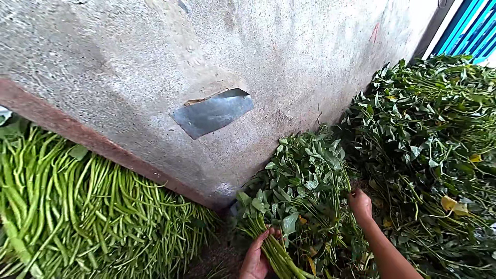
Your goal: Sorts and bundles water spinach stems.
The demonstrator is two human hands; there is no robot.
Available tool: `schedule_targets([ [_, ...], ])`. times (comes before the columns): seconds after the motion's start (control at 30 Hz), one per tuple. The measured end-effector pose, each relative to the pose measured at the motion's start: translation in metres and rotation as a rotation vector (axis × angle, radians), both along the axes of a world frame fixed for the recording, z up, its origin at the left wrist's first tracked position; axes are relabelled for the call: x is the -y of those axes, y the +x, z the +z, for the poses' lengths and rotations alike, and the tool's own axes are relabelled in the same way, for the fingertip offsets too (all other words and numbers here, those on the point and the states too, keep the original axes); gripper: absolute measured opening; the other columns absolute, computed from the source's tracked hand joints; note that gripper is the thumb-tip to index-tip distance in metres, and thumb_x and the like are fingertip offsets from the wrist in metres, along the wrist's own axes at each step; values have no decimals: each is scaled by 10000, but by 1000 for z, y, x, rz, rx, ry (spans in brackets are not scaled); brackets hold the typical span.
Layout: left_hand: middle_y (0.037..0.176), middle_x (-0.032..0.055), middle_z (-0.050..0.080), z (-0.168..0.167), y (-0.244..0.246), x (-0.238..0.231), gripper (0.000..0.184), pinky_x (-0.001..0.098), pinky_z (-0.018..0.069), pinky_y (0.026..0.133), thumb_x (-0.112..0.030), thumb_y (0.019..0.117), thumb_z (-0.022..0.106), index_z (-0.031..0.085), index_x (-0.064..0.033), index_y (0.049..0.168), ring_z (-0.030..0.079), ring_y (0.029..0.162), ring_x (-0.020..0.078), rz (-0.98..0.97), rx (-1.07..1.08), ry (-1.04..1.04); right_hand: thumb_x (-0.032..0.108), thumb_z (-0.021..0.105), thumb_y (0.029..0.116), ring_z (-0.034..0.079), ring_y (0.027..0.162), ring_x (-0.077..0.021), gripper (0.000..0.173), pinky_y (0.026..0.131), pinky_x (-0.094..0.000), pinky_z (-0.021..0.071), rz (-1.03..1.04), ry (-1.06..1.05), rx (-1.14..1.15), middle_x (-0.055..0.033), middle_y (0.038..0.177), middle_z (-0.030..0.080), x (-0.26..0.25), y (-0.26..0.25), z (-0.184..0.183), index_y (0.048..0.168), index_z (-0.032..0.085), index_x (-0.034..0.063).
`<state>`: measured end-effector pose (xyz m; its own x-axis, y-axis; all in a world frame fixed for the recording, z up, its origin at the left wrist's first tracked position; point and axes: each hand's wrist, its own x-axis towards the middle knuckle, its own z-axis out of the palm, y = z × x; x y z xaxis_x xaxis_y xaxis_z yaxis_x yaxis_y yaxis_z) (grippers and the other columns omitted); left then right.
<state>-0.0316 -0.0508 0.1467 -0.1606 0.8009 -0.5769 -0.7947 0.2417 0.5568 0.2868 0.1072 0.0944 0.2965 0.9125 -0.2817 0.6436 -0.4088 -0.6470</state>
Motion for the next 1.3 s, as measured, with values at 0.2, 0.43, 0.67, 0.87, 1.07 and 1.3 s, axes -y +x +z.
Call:
schedule_targets([
  [0.2,855,100,703,21,5,7,223,447,633,804,-68,1070,407,575,-21,1209,732,800,237,-52,50,63,95,648,999,631,760,-147,377,675,-316,541,56,87,-732,-109,1029,681,41,17,51,1359,555,33],
  [0.43,842,165,686,55,7,-5,167,421,624,703,18,980,598,562,72,1133,702,748,258,-131,-378,44,130,688,936,682,904,-220,498,840,-409,582,386,274,-418,-123,1070,692,120,-41,68,1393,540,-2],
  [0.67,1007,182,713,51,24,-22,412,377,603,771,-24,887,756,570,81,1238,709,844,232,-240,-727,-30,132,646,967,697,994,-271,458,923,-464,576,663,179,-278,-144,1139,697,190,-105,68,1412,568,58],
  [0.87,1117,208,700,57,16,-9,472,438,586,899,-61,876,792,580,49,1283,700,1009,273,-246,-608,8,144,600,977,667,1113,-309,425,1011,-493,526,846,168,-146,-170,1242,675,194,-107,81,1398,608,88],
  [1.07,1165,181,691,63,4,-6,518,446,580,888,-12,877,767,536,7,1340,691,1023,268,-205,-649,81,181,621,1009,691,1050,-269,390,884,-462,598,593,408,-215,-159,1289,646,198,-72,121,1389,620,93],
  [1.3,1111,132,712,86,3,2,465,377,579,878,32,866,743,571,2,1297,695,981,193,-186,-751,243,455,691,953,653,1149,-414,547,982,-619,520,748,-122,77,-238,1325,622,226,-98,107,1307,665,39],
])
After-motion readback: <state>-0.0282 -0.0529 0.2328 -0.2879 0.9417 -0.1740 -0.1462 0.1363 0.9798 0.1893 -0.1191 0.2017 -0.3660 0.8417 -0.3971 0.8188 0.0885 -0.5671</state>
